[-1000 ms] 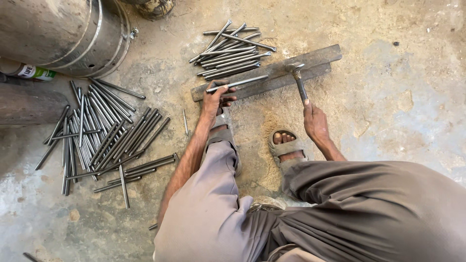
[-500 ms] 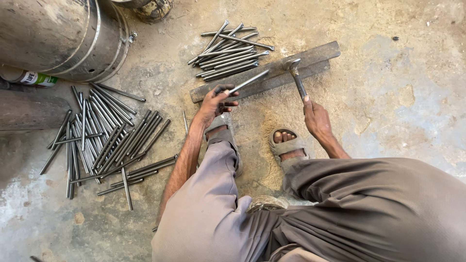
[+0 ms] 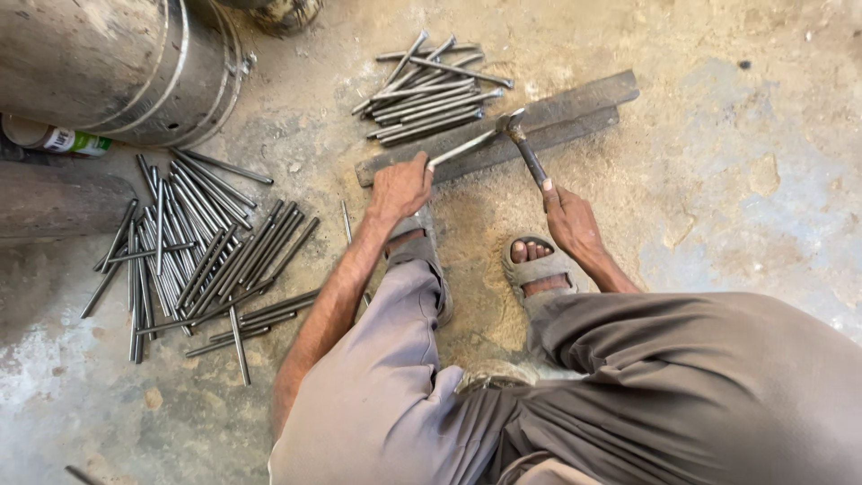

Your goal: The person repeatedly picks up metal rods, places them on a wooden block, and strikes them with a hammer to shape the ends. Finished rods are set aside in a pile.

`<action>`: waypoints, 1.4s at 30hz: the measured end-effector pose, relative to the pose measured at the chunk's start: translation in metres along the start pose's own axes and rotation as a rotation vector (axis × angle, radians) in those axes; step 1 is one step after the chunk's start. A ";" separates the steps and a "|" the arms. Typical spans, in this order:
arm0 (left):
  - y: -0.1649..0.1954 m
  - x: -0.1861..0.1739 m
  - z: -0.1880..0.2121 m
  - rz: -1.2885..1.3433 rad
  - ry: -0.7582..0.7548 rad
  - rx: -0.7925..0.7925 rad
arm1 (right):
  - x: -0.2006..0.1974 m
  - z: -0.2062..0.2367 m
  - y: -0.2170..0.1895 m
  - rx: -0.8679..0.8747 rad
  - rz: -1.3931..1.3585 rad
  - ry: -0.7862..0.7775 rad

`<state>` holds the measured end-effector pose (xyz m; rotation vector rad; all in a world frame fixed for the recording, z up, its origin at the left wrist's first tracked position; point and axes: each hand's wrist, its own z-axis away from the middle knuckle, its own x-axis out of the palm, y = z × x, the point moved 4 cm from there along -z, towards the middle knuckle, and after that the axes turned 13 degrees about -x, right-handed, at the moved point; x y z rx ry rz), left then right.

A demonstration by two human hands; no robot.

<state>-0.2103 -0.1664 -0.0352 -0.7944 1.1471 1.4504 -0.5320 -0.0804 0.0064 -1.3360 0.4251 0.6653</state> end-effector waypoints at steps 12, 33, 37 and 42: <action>0.014 -0.024 0.010 -0.001 0.121 0.031 | -0.078 -0.018 -0.084 0.000 -0.109 0.006; 0.014 -0.008 0.018 0.059 -0.019 -0.019 | -0.097 -0.014 -0.063 -0.761 -0.514 0.589; 0.012 -0.013 0.011 0.058 0.006 -0.028 | -0.017 -0.007 -0.032 -0.142 0.198 0.003; 0.015 -0.006 0.009 0.056 0.084 0.054 | -0.050 -0.008 -0.019 -0.421 0.236 0.293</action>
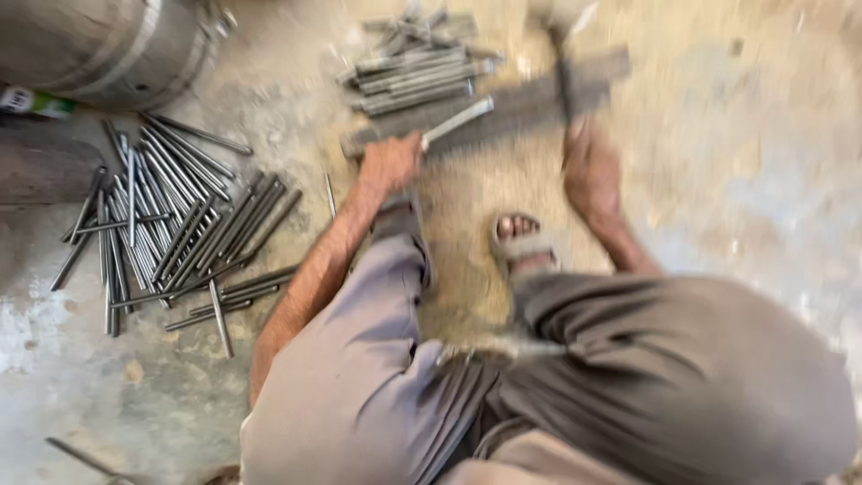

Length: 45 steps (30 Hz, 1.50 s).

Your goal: The person repeatedly picks up metal rods, places them on a wooden block, and strikes them with a hammer to shape the ends. Finished rods are set aside in a pile.

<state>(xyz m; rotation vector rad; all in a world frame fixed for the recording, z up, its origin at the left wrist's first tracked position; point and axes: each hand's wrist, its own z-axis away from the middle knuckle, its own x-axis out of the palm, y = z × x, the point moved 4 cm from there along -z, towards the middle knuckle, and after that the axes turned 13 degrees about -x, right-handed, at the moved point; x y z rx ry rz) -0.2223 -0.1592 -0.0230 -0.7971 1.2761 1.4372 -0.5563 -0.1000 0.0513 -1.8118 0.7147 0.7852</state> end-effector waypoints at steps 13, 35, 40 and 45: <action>0.002 -0.012 0.008 0.060 -0.020 -0.057 | 0.047 0.008 0.028 0.307 -0.131 -0.104; 0.002 -0.021 -0.015 -0.174 0.122 0.153 | 0.039 0.014 -0.006 0.404 -0.205 -0.280; 0.001 -0.019 -0.016 -0.167 0.098 0.134 | -0.038 -0.043 -0.022 0.168 -0.288 -0.073; -0.002 -0.006 -0.012 -0.183 -0.026 0.071 | -0.048 -0.030 -0.021 -0.129 -0.796 0.430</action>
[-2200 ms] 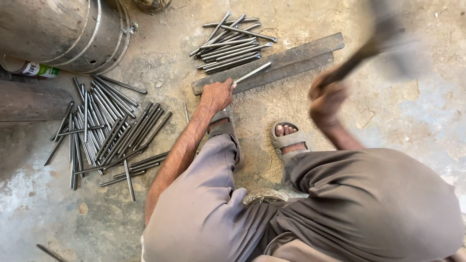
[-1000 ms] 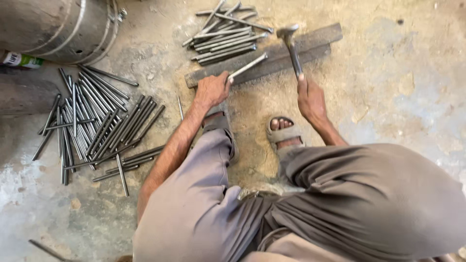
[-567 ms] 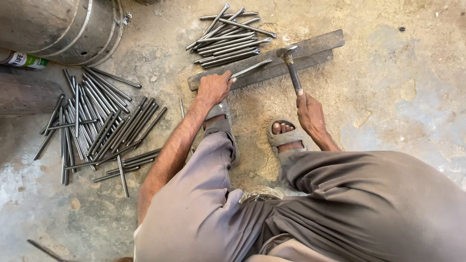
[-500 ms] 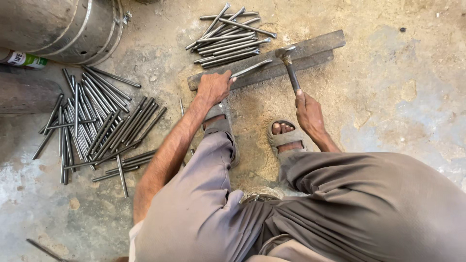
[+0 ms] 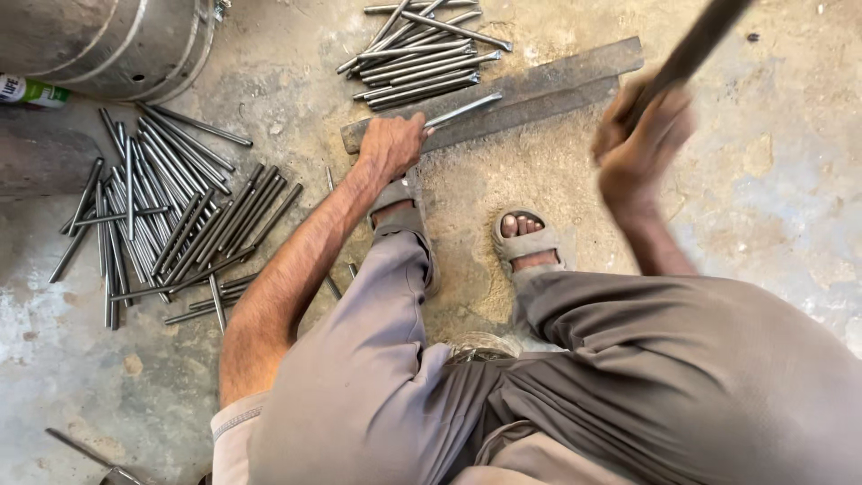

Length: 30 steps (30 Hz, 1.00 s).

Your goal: The person repeatedly picks up metal rods, places them on a wooden block, and strikes them with a hammer to shape the ends. Finished rods are set aside in a pile.

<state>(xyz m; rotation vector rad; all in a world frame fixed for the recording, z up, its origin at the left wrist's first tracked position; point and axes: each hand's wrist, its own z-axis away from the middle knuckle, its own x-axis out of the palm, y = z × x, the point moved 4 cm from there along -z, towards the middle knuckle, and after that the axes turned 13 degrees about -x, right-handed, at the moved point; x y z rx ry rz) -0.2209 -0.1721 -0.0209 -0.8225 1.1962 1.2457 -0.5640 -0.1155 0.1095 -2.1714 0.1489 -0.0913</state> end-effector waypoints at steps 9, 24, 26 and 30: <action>-0.003 0.007 0.006 0.077 0.085 -0.021 | 0.008 0.052 0.045 0.326 0.686 -0.431; -0.004 0.009 0.007 0.094 0.017 0.003 | -0.001 0.052 0.079 0.456 0.527 -0.294; -0.005 0.016 0.010 0.093 0.034 -0.009 | 0.001 0.058 0.078 0.425 0.508 -0.253; -0.008 0.018 0.008 0.072 0.075 -0.049 | 0.031 0.086 0.076 0.563 0.773 -0.613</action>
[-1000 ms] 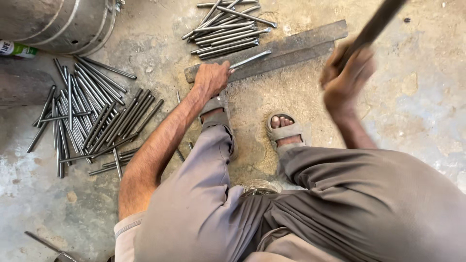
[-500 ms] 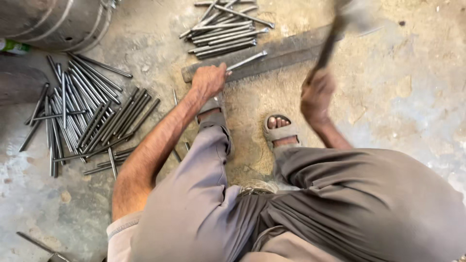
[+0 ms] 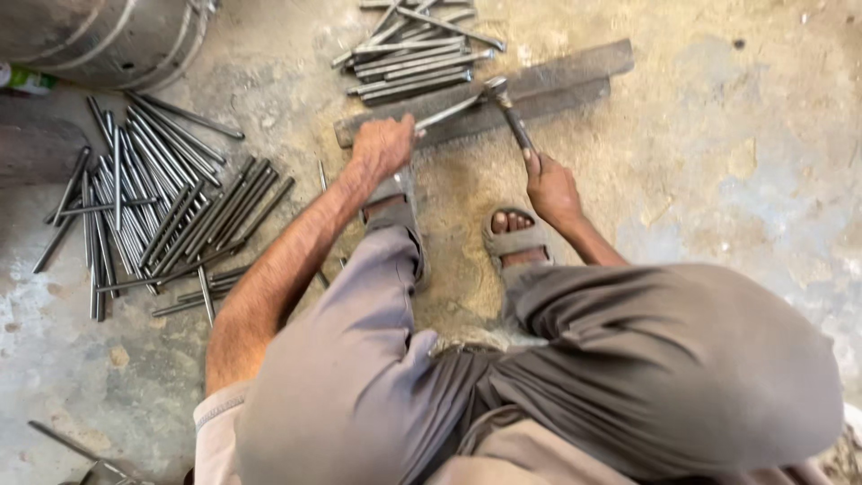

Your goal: The person repeatedly picks up metal rods, places them on a wooden block, and strikes them with a hammer to shape the ends. Finished rods are set aside in a pile.

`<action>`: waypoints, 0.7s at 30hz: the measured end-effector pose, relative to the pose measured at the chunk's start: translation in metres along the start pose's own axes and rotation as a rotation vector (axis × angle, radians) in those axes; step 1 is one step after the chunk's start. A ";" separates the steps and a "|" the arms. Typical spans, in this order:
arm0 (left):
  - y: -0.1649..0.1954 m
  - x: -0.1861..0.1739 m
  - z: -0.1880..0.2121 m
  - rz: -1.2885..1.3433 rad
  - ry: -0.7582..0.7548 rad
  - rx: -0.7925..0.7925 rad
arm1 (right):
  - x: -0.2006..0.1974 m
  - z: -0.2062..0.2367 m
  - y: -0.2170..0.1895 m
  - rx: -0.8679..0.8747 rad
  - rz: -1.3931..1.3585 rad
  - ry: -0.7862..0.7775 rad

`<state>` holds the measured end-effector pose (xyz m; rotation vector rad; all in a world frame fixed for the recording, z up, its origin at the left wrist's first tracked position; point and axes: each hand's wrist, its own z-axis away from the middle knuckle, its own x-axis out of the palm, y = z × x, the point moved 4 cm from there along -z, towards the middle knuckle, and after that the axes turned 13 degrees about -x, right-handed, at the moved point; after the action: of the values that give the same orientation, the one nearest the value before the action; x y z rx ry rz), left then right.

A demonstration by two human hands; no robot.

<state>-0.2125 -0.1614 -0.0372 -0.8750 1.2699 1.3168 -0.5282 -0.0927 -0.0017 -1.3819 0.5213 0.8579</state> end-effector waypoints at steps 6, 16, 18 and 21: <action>0.005 -0.002 -0.009 0.020 0.017 0.060 | -0.029 0.009 -0.022 0.020 -0.176 0.102; 0.004 -0.017 0.003 0.005 -0.015 0.039 | -0.001 -0.004 -0.006 0.065 -0.005 -0.068; 0.006 -0.028 0.009 0.078 0.018 0.119 | -0.003 -0.009 -0.001 0.055 -0.007 0.025; 0.005 -0.036 0.047 0.297 0.145 0.175 | -0.002 -0.005 -0.003 0.058 -0.078 0.079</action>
<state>-0.2040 -0.1215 0.0062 -0.6863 1.6520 1.3636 -0.5261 -0.0983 0.0011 -1.3781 0.5459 0.7223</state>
